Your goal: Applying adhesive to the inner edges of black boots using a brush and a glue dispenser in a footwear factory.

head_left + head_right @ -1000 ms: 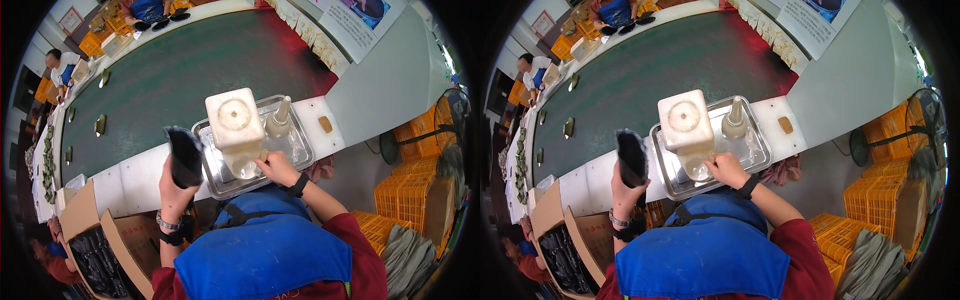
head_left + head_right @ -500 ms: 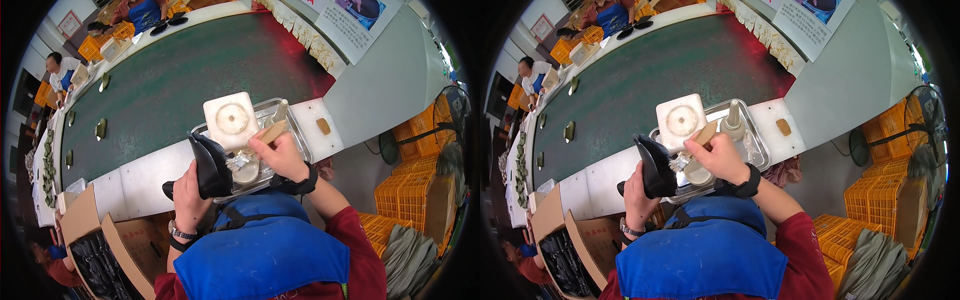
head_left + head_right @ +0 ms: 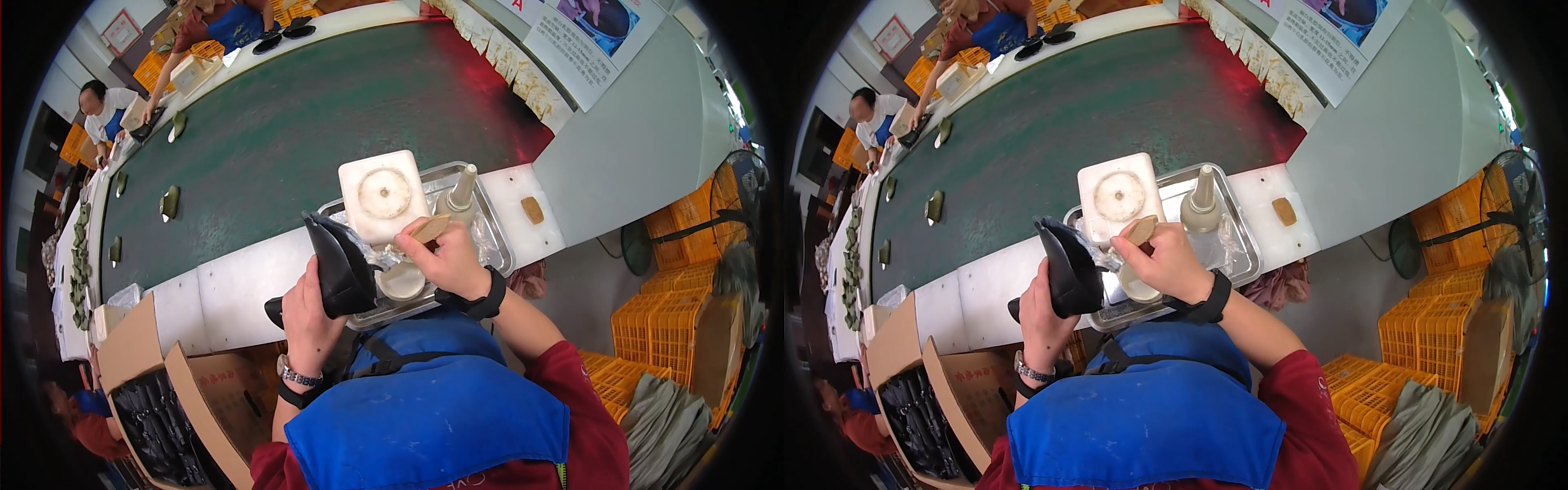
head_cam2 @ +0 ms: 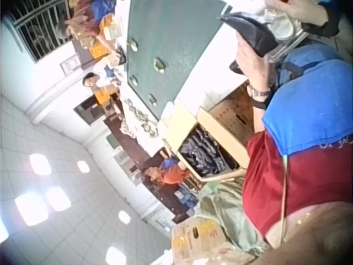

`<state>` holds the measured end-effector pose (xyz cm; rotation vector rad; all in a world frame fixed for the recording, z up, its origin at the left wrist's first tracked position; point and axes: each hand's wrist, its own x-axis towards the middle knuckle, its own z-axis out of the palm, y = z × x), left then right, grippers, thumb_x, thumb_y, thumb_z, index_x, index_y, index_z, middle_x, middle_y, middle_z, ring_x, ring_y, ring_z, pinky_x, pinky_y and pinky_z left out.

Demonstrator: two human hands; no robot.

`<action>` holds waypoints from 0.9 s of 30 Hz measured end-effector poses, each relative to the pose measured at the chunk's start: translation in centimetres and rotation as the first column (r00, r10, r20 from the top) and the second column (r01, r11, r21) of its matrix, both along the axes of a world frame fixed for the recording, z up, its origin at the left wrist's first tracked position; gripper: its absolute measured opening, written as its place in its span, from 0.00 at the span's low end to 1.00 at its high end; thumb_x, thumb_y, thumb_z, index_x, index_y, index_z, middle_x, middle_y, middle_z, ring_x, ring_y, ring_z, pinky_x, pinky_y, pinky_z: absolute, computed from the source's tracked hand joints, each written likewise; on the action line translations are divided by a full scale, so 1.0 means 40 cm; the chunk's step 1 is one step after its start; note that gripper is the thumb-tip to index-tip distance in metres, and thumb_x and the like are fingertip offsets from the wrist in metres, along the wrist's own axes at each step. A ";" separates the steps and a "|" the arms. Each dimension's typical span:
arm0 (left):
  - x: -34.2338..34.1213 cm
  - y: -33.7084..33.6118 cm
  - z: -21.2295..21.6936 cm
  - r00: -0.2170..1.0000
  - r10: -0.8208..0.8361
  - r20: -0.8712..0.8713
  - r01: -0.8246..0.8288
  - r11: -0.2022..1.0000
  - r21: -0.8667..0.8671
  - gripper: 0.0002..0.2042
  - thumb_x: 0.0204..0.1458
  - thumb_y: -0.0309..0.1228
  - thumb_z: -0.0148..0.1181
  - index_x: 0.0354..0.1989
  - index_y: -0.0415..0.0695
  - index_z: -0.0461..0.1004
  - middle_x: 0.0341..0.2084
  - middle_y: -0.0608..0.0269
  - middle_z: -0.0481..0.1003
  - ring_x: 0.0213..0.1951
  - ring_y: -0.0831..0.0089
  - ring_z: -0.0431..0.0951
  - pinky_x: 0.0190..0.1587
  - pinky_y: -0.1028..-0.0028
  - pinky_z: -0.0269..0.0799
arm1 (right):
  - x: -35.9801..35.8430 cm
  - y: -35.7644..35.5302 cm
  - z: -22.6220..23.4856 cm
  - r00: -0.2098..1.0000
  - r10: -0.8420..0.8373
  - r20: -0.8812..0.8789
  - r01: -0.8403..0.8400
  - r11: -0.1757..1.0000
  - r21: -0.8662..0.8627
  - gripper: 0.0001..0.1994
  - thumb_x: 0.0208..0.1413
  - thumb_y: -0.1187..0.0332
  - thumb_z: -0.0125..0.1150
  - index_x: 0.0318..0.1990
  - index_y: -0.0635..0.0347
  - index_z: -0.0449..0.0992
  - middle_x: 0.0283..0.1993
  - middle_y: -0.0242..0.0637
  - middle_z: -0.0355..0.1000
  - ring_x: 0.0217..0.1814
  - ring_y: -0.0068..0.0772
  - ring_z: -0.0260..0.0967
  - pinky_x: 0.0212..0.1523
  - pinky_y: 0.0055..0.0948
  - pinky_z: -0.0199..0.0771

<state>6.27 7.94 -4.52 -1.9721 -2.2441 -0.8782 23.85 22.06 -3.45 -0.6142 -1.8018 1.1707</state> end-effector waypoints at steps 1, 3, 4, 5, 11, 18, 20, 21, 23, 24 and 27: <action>-0.003 0.000 -0.002 1.000 0.024 -0.012 -0.024 1.000 0.013 0.41 0.28 0.22 0.65 0.57 0.36 0.55 0.36 0.50 0.70 0.37 0.54 0.71 0.39 0.64 0.66 | 0.006 0.005 -0.008 0.998 0.008 0.057 -0.009 1.000 0.005 0.09 0.51 0.69 0.59 0.29 0.67 0.75 0.17 0.32 0.69 0.18 0.14 0.63 0.19 0.19 0.62; -0.008 0.001 -0.004 0.999 0.043 -0.002 -0.043 0.999 0.009 0.41 0.28 0.22 0.65 0.57 0.36 0.55 0.36 0.50 0.70 0.36 0.54 0.71 0.39 0.64 0.67 | 0.010 0.002 -0.020 0.999 -0.042 0.034 0.044 0.996 -0.081 0.08 0.52 0.69 0.59 0.29 0.66 0.75 0.19 0.31 0.69 0.19 0.15 0.63 0.20 0.18 0.62; -0.010 0.002 -0.006 0.998 0.061 0.008 -0.061 0.998 0.003 0.41 0.28 0.22 0.65 0.57 0.36 0.55 0.35 0.50 0.70 0.36 0.54 0.71 0.38 0.64 0.67 | 0.011 0.001 -0.023 0.995 -0.095 0.015 0.096 0.981 -0.168 0.07 0.52 0.69 0.58 0.29 0.66 0.74 0.21 0.30 0.70 0.20 0.16 0.63 0.21 0.18 0.63; -0.011 0.003 -0.008 0.998 0.062 0.008 -0.062 0.998 0.004 0.41 0.28 0.22 0.65 0.57 0.36 0.55 0.35 0.50 0.70 0.36 0.54 0.71 0.38 0.64 0.67 | 0.013 0.000 -0.015 0.995 -0.094 0.015 0.095 0.981 -0.167 0.07 0.52 0.69 0.58 0.29 0.66 0.74 0.21 0.30 0.70 0.20 0.16 0.63 0.21 0.18 0.63; -0.001 0.006 -0.001 0.998 0.062 0.013 -0.062 0.998 -0.003 0.41 0.28 0.23 0.65 0.57 0.36 0.55 0.35 0.51 0.70 0.36 0.54 0.71 0.38 0.64 0.67 | -0.007 -0.037 -0.027 0.994 -0.031 -0.103 -0.014 0.914 -0.405 0.08 0.54 0.67 0.57 0.31 0.64 0.73 0.20 0.29 0.68 0.18 0.13 0.61 0.19 0.14 0.60; 0.009 0.002 0.010 0.998 0.040 0.043 -0.040 0.999 -0.007 0.38 0.30 0.25 0.66 0.55 0.33 0.56 0.34 0.47 0.71 0.35 0.52 0.72 0.37 0.62 0.67 | -0.014 0.002 -0.069 0.981 -0.169 -0.100 0.122 0.925 -0.361 0.09 0.55 0.66 0.56 0.31 0.65 0.73 0.20 0.29 0.68 0.18 0.12 0.61 0.19 0.14 0.59; 0.007 0.000 0.008 0.998 0.045 0.046 -0.045 0.999 -0.007 0.38 0.30 0.25 0.66 0.55 0.33 0.56 0.34 0.47 0.71 0.35 0.52 0.72 0.36 0.62 0.67 | -0.004 0.010 -0.059 0.976 -0.187 -0.111 0.130 0.912 -0.390 0.09 0.55 0.66 0.56 0.31 0.64 0.73 0.20 0.28 0.68 0.18 0.12 0.60 0.18 0.13 0.59; 0.006 0.001 0.005 0.998 0.051 0.049 -0.051 0.999 -0.009 0.38 0.30 0.25 0.66 0.55 0.33 0.56 0.34 0.47 0.71 0.34 0.52 0.72 0.36 0.62 0.67 | 0.002 0.011 -0.052 0.971 -0.206 -0.119 0.139 0.897 -0.419 0.09 0.55 0.66 0.56 0.32 0.64 0.73 0.20 0.28 0.68 0.17 0.12 0.60 0.18 0.13 0.58; 0.003 0.000 0.000 0.997 0.061 0.051 -0.060 0.998 -0.012 0.39 0.29 0.25 0.66 0.55 0.33 0.56 0.34 0.47 0.71 0.34 0.52 0.72 0.36 0.62 0.67 | 0.009 -0.001 -0.024 0.977 -0.164 -0.137 0.087 0.891 -0.446 0.09 0.55 0.65 0.56 0.32 0.64 0.73 0.20 0.28 0.68 0.17 0.12 0.60 0.17 0.13 0.58; 0.003 0.002 0.000 0.998 0.049 0.043 -0.049 0.999 0.002 0.38 0.29 0.24 0.66 0.55 0.32 0.56 0.33 0.47 0.71 0.34 0.52 0.72 0.36 0.62 0.67 | 0.014 -0.007 -0.015 0.979 -0.132 -0.155 0.045 0.882 -0.470 0.10 0.55 0.65 0.56 0.32 0.64 0.73 0.20 0.28 0.67 0.17 0.12 0.60 0.17 0.12 0.58; 0.010 0.003 0.013 0.999 0.028 0.037 -0.028 1.000 0.013 0.38 0.29 0.24 0.66 0.55 0.32 0.56 0.32 0.47 0.70 0.33 0.52 0.72 0.35 0.62 0.67 | -0.007 -0.030 -0.030 0.989 -0.011 -0.148 -0.066 0.862 -0.503 0.10 0.55 0.65 0.56 0.32 0.64 0.73 0.20 0.28 0.68 0.17 0.11 0.60 0.17 0.12 0.59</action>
